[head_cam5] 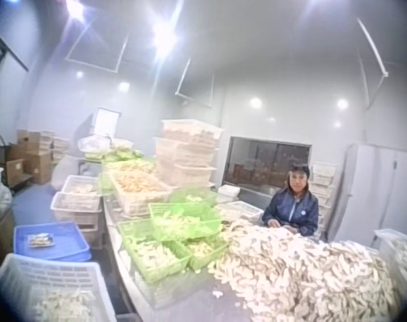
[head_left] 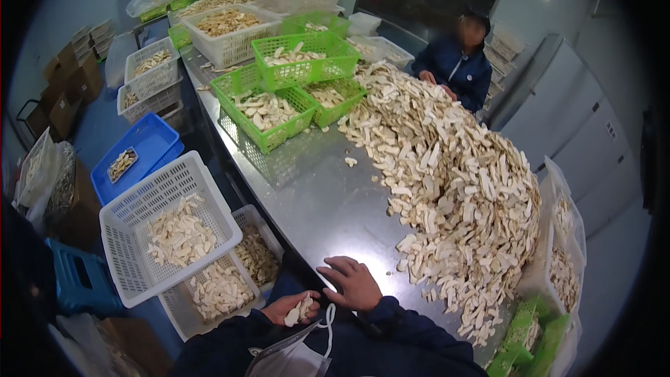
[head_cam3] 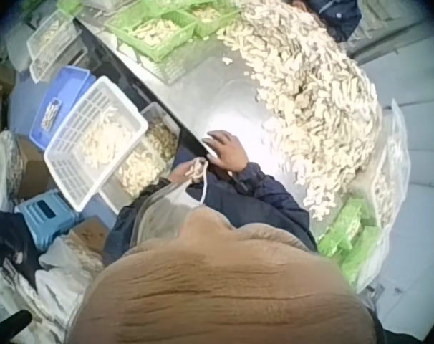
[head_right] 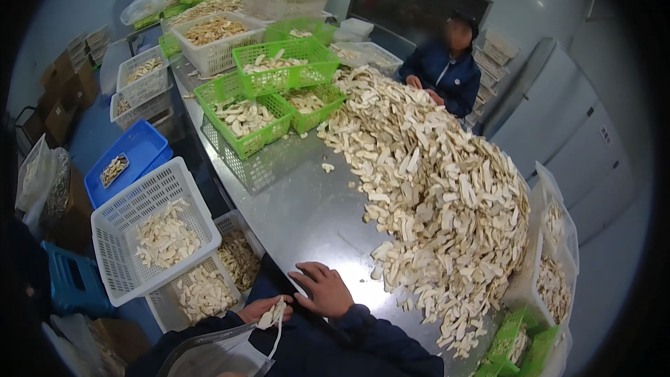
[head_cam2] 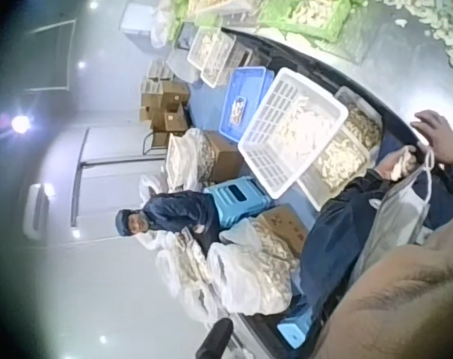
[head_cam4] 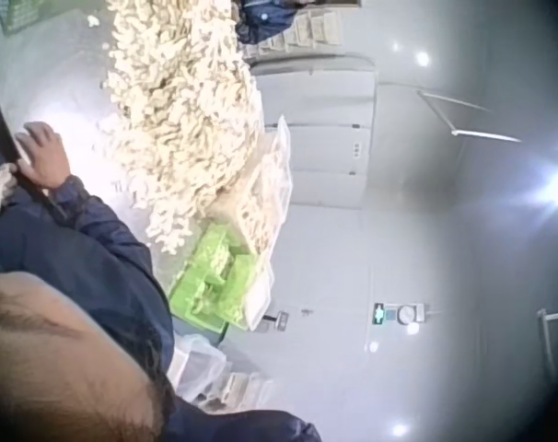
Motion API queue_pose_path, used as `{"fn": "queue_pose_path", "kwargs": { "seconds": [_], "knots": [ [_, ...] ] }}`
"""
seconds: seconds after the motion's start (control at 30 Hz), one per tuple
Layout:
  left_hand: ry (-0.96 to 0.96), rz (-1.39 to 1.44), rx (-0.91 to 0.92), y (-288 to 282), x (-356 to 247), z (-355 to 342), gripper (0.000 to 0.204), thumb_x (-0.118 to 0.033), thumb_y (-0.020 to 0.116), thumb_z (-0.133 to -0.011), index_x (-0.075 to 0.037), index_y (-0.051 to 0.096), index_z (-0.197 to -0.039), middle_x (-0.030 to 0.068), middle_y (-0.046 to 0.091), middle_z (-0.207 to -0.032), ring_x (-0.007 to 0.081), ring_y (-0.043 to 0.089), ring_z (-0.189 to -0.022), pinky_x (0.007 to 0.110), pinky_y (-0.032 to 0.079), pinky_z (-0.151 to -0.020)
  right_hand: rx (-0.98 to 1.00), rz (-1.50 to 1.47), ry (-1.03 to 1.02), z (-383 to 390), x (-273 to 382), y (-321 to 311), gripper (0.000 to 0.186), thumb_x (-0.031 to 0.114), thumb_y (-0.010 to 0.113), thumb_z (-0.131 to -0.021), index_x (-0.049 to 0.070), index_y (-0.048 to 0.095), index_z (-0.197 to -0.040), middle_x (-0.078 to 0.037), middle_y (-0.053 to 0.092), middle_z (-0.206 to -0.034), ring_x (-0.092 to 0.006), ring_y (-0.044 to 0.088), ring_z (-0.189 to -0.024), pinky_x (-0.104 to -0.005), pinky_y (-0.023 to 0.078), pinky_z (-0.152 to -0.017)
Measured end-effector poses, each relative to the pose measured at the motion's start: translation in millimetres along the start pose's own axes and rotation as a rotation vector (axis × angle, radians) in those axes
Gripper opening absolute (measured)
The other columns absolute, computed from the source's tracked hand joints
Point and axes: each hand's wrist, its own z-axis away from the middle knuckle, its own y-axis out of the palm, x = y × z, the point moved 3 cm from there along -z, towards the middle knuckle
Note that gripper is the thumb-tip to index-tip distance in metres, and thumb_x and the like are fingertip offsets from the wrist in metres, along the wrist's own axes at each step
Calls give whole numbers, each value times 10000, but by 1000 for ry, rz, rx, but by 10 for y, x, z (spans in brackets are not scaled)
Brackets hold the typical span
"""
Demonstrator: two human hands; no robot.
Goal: The person sorts dried herb slices by hand on a metal table, picking up individual slices and placing some into a plastic basket while leaving others in a large pile.
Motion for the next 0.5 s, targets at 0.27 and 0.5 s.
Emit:
{"fn": "queue_pose_path", "kwargs": {
  "seconds": [0.27, 0.5],
  "knots": [
    [22, -27, 22, 52, -64, -9, 344, -342, 406, -1080, -92, 469, -1308, 86, 602, -1062, 211, 596, -885, 331, 533, -698, -19, 3, -30, -44, -33, -36, 502, 377, 667, -873, 200, 591, -1336, -64, 537, -1357, -279, 507, -1249, -442, 473, -925],
    [-5, 4, 122, 87, -48, -48, 374, -338, 376, -1088, -80, 451, -1349, 97, 592, -1115, 213, 605, -950, 338, 542, -748, -31, -1, -32, -31, -39, -55, 484, 362, 682, -865, 183, 610, -1309, -78, 550, -1345, -288, 526, -1232, -443, 480, -916]
  ]
}}
